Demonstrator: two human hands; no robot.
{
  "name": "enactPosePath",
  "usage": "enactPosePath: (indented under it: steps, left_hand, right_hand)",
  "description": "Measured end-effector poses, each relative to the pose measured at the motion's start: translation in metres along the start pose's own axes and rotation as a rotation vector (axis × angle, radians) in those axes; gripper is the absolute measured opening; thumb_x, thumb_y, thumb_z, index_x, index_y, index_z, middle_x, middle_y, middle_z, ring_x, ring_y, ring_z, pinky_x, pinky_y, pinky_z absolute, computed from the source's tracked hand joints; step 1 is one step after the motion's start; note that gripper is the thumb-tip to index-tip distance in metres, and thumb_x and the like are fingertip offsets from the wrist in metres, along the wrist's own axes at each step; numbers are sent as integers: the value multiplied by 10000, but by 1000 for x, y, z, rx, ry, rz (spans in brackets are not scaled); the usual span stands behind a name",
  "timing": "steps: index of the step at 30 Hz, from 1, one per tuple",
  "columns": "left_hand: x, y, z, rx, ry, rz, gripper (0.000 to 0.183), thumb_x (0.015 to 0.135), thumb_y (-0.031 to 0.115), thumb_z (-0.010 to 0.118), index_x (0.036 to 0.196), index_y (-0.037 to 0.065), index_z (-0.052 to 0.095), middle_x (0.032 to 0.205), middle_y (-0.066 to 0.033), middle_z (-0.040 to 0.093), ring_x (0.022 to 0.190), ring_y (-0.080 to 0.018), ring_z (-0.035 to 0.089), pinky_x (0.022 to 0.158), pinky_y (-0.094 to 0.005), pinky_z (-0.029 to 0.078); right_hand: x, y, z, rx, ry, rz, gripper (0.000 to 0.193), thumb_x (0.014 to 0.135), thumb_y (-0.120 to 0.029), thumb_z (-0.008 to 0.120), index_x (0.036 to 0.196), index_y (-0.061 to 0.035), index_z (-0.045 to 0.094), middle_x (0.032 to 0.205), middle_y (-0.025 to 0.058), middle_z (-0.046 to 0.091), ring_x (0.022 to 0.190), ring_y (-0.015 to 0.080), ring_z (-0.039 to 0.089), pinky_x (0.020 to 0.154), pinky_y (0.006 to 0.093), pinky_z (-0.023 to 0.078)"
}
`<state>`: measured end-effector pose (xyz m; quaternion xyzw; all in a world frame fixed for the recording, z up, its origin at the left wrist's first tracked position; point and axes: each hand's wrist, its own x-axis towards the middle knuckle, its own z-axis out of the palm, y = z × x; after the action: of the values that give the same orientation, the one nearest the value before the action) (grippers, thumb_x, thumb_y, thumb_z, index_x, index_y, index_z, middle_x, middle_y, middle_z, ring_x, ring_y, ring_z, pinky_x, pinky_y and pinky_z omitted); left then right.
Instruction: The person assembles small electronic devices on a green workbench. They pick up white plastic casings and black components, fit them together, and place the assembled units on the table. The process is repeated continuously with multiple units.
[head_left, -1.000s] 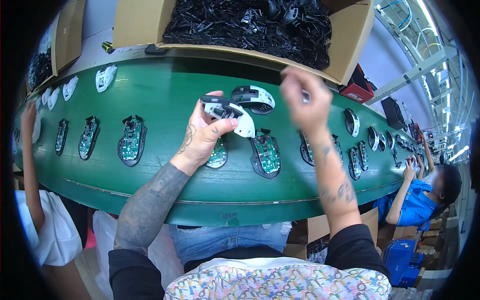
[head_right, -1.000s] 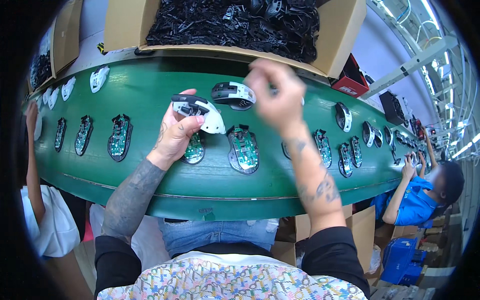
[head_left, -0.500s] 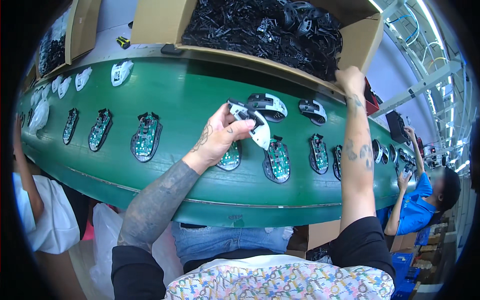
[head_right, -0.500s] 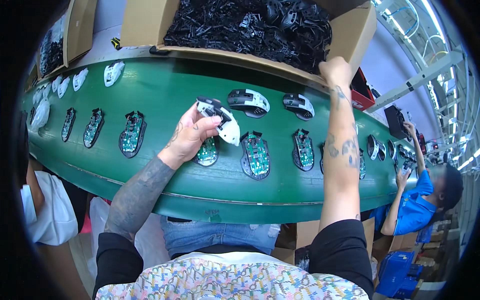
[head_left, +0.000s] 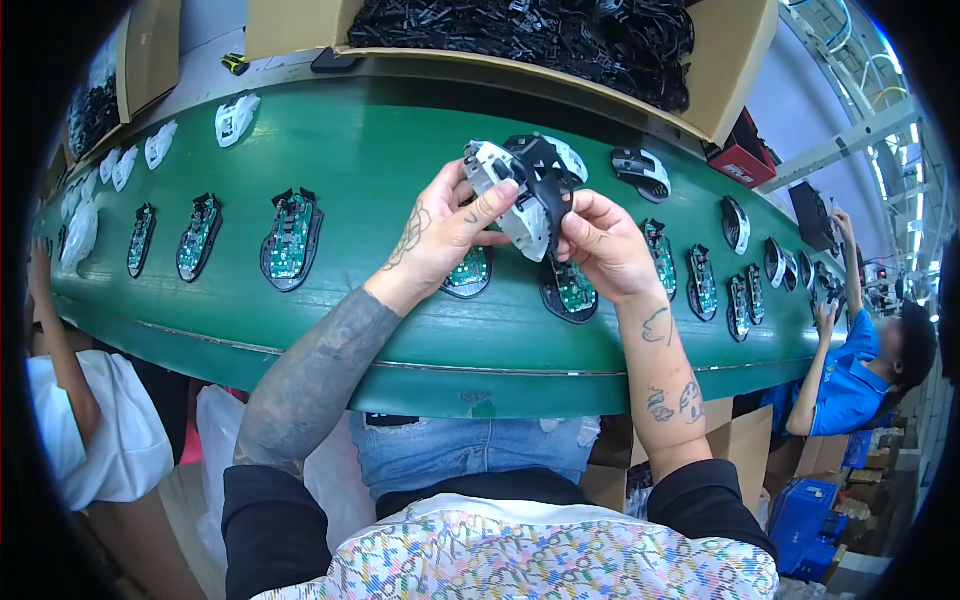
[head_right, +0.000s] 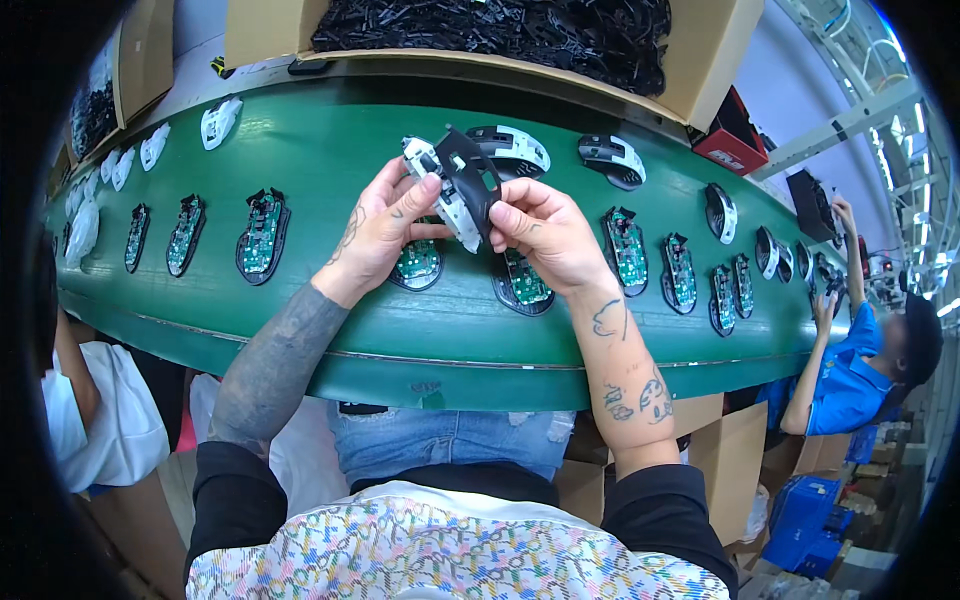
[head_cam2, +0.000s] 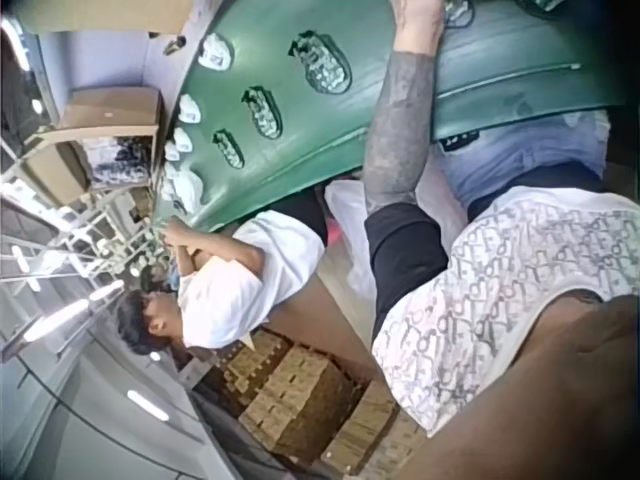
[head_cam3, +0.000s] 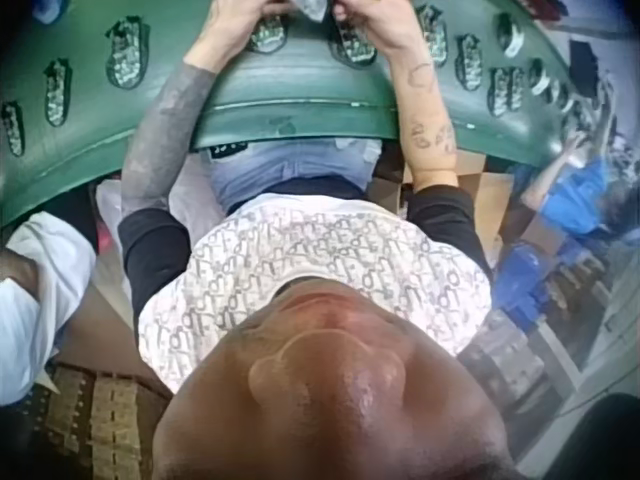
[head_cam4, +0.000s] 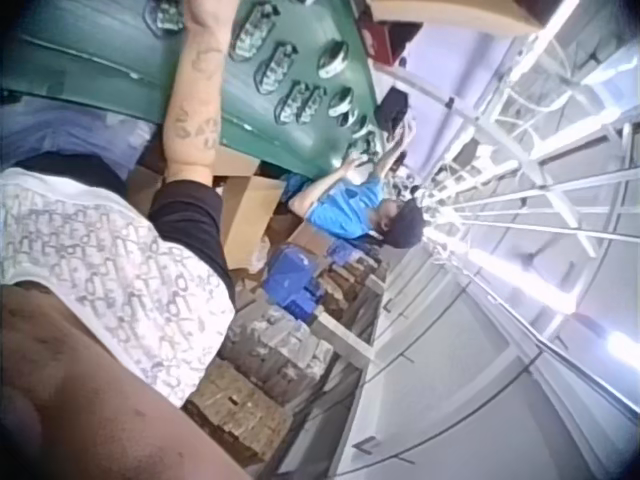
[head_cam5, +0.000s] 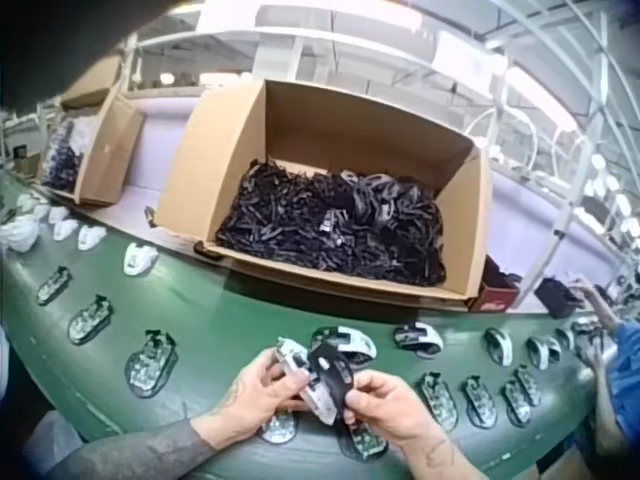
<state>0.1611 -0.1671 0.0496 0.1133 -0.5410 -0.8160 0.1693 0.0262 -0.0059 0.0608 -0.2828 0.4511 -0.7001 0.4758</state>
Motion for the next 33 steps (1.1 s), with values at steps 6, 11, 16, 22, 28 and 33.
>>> enactPosePath:
  steps: [6, 11, 16, 22, 28, 33]
  left_hand:
    - [0, -4, 0, 53, 7, 26, 535, 906, 324, 612, 1304, 44, 389, 1192, -90, 551, 1067, -184, 578, 837, -351, 541]
    - [-1, -4, -2, -18, 40, -14, 513, 913, 307, 604, 1303, 55, 387, 1226, -93, 521, 1084, -190, 564, 868, -366, 527]
    - [1, -4, -6, -132, 5, -22, 502, 888, 269, 638, 1277, 57, 401, 1197, -93, 518, 1070, -193, 568, 905, -362, 502]
    - [-1, 0, -7, -25, 24, 71, 468, 834, 182, 677, 1219, 49, 446, 1102, -79, 570, 1011, -166, 587, 883, -322, 496]
    - [-8, 12, -7, 90, -65, 115, 454, 749, 46, 738, 1137, 30, 502, 1060, -82, 606, 999, -161, 592, 904, -318, 485]
    - [-5, 15, -11, 102, -30, 97, 439, 757, 118, 769, 1095, 16, 508, 1028, -79, 614, 951, -146, 605, 863, -291, 490]
  right_hand:
    - [-4, 5, 0, 57, -8, 42, 123, 876, -119, 654, 967, -44, 618, 824, 21, 630, 691, 88, 572, 634, 208, 472]
    - [0, 13, 8, -117, 128, -52, 154, 857, -101, 677, 979, -26, 621, 854, 27, 631, 702, 75, 558, 635, 200, 464]
    - [2, 17, 13, -273, 173, -184, 302, 845, -60, 678, 1119, -16, 557, 938, 34, 609, 738, 59, 569, 634, 192, 471]
    - [4, 25, 24, -360, 216, -126, 368, 866, -94, 662, 1186, 20, 520, 1038, 86, 599, 916, 133, 597, 817, 257, 502]
    - [-6, 20, 32, -357, 111, -57, 463, 879, -130, 658, 1260, 67, 482, 1155, 136, 598, 1020, 159, 592, 900, 287, 481]
    - [2, 16, 32, -303, 125, -27, 421, 872, -148, 672, 1207, 61, 528, 1107, 124, 621, 979, 149, 608, 886, 275, 490]
